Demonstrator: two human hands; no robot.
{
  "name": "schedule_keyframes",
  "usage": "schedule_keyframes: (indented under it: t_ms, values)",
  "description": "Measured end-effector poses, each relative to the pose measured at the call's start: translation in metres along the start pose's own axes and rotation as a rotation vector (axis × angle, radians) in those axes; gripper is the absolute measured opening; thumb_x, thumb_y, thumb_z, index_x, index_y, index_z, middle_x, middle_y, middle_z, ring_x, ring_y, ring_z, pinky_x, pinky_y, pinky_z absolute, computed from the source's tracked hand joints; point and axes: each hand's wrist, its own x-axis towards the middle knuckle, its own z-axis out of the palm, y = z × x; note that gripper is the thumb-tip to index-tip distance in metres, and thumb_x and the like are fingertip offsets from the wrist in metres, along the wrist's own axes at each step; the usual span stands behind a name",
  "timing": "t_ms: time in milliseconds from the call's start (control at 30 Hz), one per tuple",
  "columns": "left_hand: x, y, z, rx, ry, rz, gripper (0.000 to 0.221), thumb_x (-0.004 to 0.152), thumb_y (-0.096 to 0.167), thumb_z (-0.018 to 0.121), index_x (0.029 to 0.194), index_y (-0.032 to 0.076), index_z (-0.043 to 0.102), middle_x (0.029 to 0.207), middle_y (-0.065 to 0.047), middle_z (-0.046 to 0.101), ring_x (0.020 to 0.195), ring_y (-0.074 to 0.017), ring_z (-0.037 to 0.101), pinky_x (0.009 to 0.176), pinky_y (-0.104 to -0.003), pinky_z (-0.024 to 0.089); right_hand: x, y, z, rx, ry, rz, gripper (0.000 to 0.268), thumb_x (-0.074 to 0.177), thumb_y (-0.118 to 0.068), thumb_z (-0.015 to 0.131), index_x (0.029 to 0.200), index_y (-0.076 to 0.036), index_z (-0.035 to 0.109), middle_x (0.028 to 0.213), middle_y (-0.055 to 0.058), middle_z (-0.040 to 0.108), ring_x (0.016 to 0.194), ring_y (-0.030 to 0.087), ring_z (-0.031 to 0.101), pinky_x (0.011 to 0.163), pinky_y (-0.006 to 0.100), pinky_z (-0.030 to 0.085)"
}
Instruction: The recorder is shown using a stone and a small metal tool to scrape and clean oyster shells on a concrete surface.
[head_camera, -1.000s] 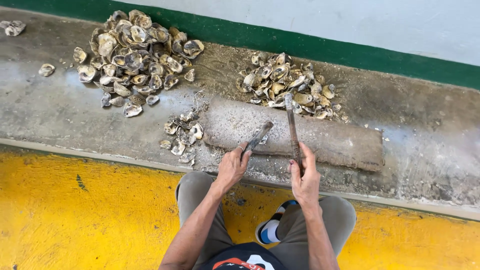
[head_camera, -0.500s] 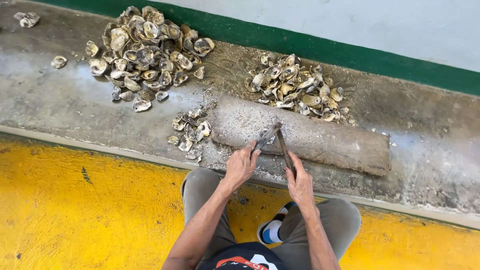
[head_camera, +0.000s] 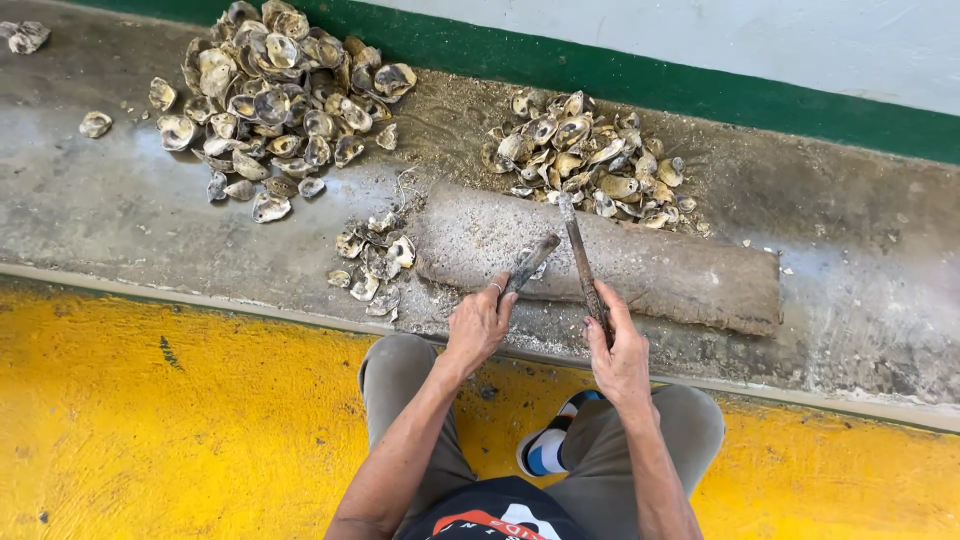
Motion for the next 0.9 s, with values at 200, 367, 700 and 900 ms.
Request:
schedule_keyframes:
  t_ms: [200,367,700,900]
  values:
    - [0.002,-0.02,0.019,0.018,0.064,0.09,0.047,0.104,0.035,0.053,0.139,0.004,0.06,0.059,-0.008,0.065,0.042,-0.0149,0.054,0.039,-0.035,0.048,-0.002,-0.004,-0.005,0.049,0.089,-0.104,0.055,0.099,-0.003,0.061,0.151,-0.014,0.048,0.093,0.01,0.076,0.085,0.017,0.075,0.068,0.029,0.06]
    - [0.001,-0.014,0.014,0.022,0.01,0.041,0.047,0.105,0.035,0.05,0.14,0.005,0.058,0.054,-0.005,0.061,0.037,-0.0123,0.046,0.032,-0.032,0.042,0.003,0.035,0.019,-0.135,0.021,-0.054,0.056,0.099,-0.006,0.06,0.152,-0.018,0.047,0.106,0.016,0.075,0.078,0.024,0.074,0.063,0.033,0.061]
    - [-0.001,0.004,-0.001,0.015,0.02,0.027,0.047,0.103,0.035,0.053,0.139,0.006,0.059,0.063,-0.015,0.07,0.047,-0.0251,0.065,0.047,-0.043,0.054,-0.001,-0.022,-0.006,-0.03,0.127,-0.11,0.054,0.1,-0.009,0.059,0.152,-0.02,0.049,0.107,0.016,0.078,0.084,0.022,0.078,0.072,0.034,0.062]
    - [-0.002,-0.01,0.011,0.011,0.068,0.079,0.045,0.104,0.033,0.053,0.138,0.005,0.061,0.065,-0.016,0.071,0.051,-0.026,0.068,0.051,-0.044,0.055,0.002,0.035,0.024,-0.243,0.023,-0.206,0.058,0.099,-0.002,0.063,0.154,-0.015,0.051,0.125,0.023,0.071,0.1,0.031,0.073,0.078,0.037,0.059]
